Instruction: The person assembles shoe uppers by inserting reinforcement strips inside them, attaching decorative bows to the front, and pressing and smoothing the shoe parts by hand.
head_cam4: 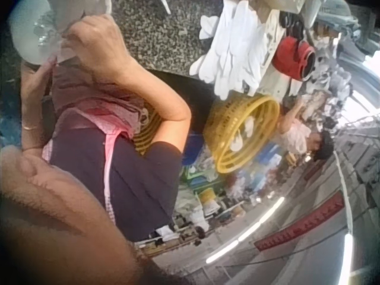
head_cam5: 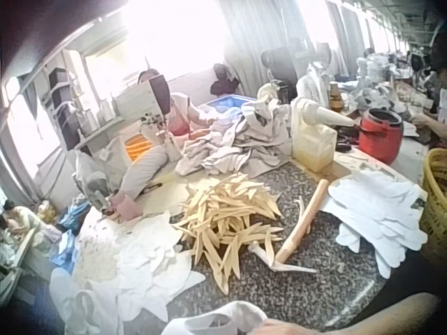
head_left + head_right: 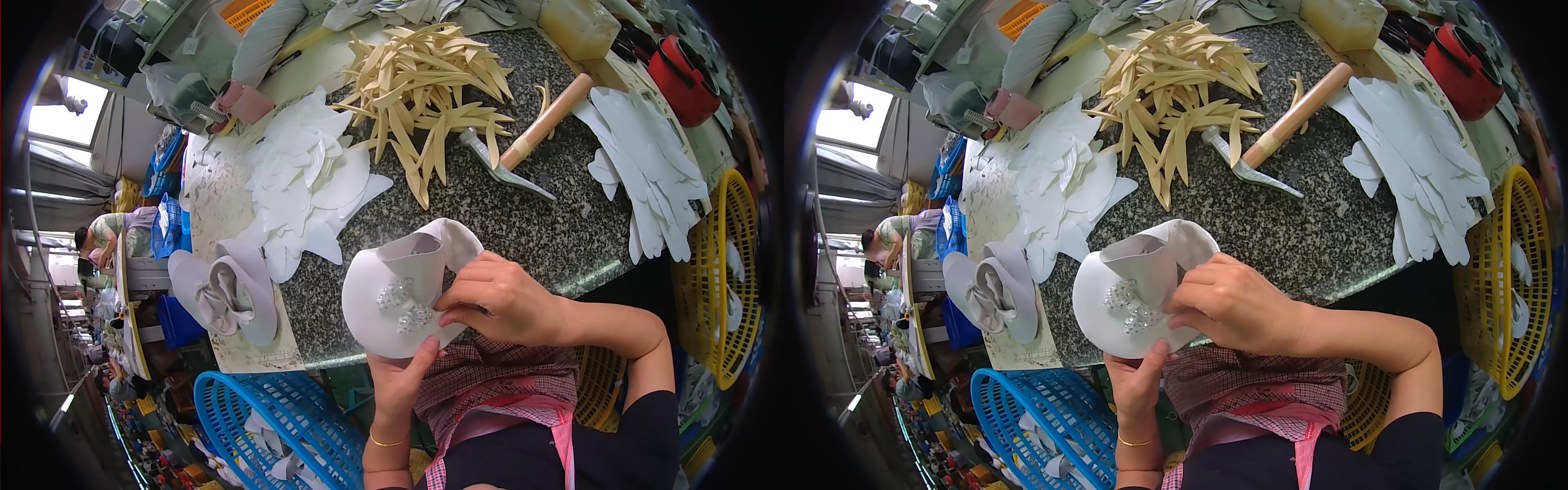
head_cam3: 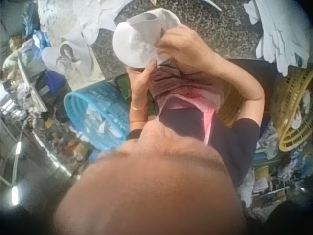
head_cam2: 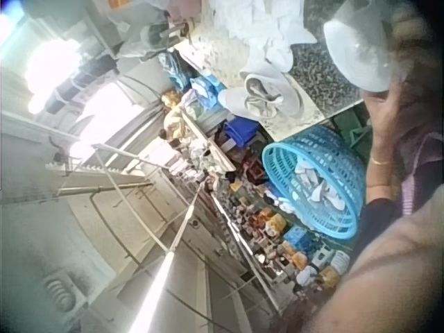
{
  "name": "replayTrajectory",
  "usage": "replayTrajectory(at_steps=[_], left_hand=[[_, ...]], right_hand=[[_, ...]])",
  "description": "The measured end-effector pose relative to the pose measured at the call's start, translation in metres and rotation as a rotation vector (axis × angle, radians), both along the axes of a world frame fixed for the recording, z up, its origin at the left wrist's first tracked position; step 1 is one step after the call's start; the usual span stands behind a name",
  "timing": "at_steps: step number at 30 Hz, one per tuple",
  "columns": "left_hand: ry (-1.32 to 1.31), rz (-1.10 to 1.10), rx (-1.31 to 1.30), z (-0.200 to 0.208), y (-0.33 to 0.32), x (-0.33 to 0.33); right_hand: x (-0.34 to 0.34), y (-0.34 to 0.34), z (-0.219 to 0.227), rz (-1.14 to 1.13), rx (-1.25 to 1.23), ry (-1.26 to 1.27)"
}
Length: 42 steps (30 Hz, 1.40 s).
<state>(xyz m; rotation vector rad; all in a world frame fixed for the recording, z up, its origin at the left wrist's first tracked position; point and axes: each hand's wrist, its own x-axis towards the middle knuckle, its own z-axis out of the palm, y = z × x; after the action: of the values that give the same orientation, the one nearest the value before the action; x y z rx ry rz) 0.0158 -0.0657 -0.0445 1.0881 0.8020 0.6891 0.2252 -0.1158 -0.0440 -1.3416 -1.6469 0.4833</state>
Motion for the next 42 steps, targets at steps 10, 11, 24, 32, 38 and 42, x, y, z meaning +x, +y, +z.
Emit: replayTrajectory(at_steps=[10,11,24,32,38,42], left_hand=[[0.220,-0.158,0.171,-0.006,0.021,-0.031],[0.103,-0.057,0.131,-0.010,0.021,-0.030],[-0.047,-0.036,-0.230,-0.010,0.005,-0.016],[-0.004,-0.061,-0.118,-0.010,-0.009,-0.004],[-0.004,0.122,-0.035,-0.008,-0.017,-0.001],[-0.013,0.079,-0.023,-0.009,-0.021,0.000]], right_hand=[[0.012,-0.004,0.008,0.179,-0.025,-0.344],[0.013,-0.004,0.009,0.179,-0.024,-0.342],[0.017,-0.003,0.011,-0.004,-0.090,-0.005],[0.004,0.013,0.019,-0.091,-0.195,-0.177],[0.011,-0.019,0.000,-0.262,0.138,-0.002],[-0.009,-0.033,-0.007,-0.119,0.106,-0.114]])
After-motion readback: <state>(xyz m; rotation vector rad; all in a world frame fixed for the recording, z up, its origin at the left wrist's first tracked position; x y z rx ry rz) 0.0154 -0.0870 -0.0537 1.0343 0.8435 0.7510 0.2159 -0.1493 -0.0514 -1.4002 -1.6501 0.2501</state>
